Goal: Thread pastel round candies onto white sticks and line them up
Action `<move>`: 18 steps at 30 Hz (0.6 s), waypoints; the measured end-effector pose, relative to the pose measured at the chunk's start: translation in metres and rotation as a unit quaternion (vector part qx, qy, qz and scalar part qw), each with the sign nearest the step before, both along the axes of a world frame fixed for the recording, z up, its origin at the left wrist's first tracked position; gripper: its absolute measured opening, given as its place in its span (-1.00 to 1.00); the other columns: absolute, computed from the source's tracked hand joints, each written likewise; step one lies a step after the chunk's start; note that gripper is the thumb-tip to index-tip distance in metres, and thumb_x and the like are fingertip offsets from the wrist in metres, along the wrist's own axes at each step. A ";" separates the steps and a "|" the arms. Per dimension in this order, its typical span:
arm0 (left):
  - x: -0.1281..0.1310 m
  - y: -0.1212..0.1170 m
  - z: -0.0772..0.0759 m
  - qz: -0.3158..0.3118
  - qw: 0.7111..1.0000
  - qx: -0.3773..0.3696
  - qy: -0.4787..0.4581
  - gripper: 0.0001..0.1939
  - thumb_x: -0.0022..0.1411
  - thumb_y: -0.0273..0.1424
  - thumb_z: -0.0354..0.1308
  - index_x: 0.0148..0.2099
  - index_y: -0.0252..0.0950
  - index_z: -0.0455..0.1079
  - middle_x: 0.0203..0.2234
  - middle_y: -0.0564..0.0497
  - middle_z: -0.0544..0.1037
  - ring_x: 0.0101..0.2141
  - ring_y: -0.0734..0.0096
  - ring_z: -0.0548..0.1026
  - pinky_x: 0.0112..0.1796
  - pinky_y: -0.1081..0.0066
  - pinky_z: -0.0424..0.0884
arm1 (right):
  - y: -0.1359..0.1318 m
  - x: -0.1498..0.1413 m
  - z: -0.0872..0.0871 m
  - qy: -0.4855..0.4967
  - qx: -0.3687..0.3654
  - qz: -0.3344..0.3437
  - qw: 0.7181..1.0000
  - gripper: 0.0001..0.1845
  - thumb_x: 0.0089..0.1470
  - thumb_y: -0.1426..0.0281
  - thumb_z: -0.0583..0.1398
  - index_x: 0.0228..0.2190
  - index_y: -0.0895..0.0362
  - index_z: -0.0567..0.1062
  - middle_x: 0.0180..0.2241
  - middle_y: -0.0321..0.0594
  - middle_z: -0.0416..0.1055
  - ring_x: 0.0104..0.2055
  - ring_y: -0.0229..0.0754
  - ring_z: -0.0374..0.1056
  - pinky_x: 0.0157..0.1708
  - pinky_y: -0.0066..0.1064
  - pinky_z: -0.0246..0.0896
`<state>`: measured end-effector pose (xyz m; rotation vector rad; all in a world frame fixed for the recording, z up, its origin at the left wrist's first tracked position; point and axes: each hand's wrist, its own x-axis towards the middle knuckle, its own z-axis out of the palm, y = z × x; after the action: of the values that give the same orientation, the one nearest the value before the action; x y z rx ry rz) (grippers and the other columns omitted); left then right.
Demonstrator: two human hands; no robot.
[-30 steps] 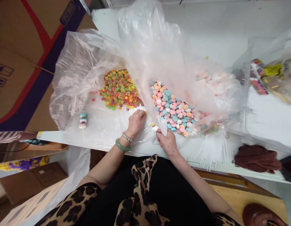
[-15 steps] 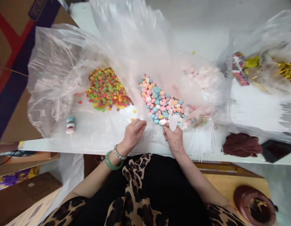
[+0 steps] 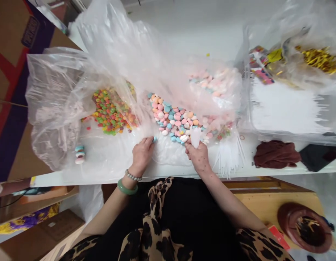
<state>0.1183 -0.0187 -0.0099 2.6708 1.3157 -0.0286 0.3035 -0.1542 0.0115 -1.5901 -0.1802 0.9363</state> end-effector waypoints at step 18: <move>0.045 -0.003 0.014 0.002 0.983 -0.005 -0.185 -0.71 0.38 -0.38 -0.12 0.03 -0.24 0.34 -0.09 -0.12 0.48 -0.16 0.30 0.47 -0.22 0.37 0.34 | 0.005 -0.004 0.001 0.003 -0.008 0.034 0.999 -0.77 -0.17 0.28 0.26 -0.45 0.17 0.42 -0.70 -0.41 0.28 -0.73 -0.39 0.06 -0.76 -0.52 -0.09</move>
<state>0.1631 -0.0218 0.0039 2.5024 1.1935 0.4376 0.2991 -0.1493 0.0124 -1.6039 -0.2251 0.9979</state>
